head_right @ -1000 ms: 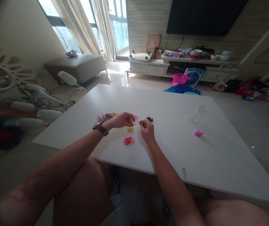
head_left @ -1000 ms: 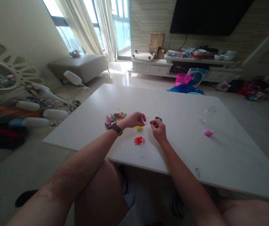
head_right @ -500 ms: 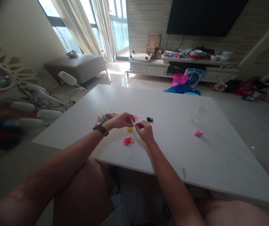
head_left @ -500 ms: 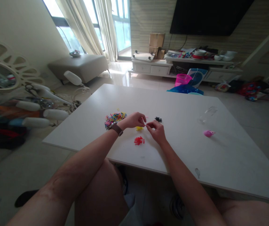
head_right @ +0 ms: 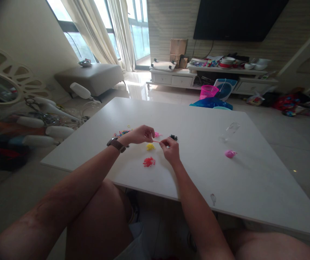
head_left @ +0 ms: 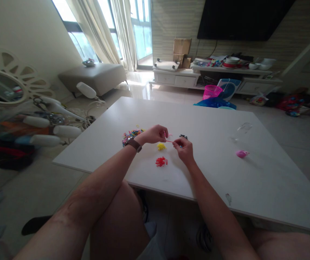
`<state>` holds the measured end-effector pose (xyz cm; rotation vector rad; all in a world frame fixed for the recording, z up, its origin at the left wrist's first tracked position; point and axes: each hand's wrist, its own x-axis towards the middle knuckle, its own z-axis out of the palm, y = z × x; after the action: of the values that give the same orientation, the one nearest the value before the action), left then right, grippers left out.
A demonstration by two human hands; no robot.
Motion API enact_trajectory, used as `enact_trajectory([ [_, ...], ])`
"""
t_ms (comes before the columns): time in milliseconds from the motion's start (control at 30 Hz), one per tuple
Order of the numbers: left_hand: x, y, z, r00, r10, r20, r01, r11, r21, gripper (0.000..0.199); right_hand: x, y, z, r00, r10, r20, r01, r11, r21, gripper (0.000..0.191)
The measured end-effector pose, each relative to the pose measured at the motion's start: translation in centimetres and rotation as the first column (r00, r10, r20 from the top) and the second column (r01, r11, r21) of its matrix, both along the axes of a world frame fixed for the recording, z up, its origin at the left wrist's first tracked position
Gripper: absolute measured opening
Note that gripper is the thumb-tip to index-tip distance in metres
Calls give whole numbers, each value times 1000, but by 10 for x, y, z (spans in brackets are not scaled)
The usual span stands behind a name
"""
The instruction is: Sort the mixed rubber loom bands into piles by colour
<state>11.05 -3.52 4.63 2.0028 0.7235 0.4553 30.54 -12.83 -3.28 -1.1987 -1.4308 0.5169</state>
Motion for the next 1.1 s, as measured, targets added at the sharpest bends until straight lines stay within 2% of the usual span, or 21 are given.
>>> enact_trajectory([
  [133, -4, 1, 2, 998, 54, 11, -54, 999, 7, 16, 0, 2, -3, 1000, -17, -21, 17, 1000, 7, 17],
  [300, 0, -2, -9, 999, 4, -41, -4, 1000, 0, 16, -4, 1, -7, 996, 87, 19, -87, 996, -12, 17],
  [367, 0, -2, -11, 998, -9, -65, 9, 1000, 0, 15, -3, 1, -9, 996, 87, -10, -88, 996, -15, 16],
  [533, -9, -1, -11, 951, -100, -292, 73, 992, -103, 15, 5, 5, -13, 993, -51, -110, 46, 998, -47, 15],
  [667, -12, -5, -15, 880, -162, -447, 100, 982, -158, 17, 5, 6, -15, 993, -77, -90, 70, 995, -74, 16],
  [933, -7, -5, -28, 863, -233, -447, 159, 967, -197, 15, 5, 5, -15, 992, -107, -61, 102, 991, -89, 15],
  [1100, -9, -1, -28, 879, -193, -436, 118, 974, -194, 13, 5, 4, -13, 993, -110, -40, 106, 990, -88, 15],
])
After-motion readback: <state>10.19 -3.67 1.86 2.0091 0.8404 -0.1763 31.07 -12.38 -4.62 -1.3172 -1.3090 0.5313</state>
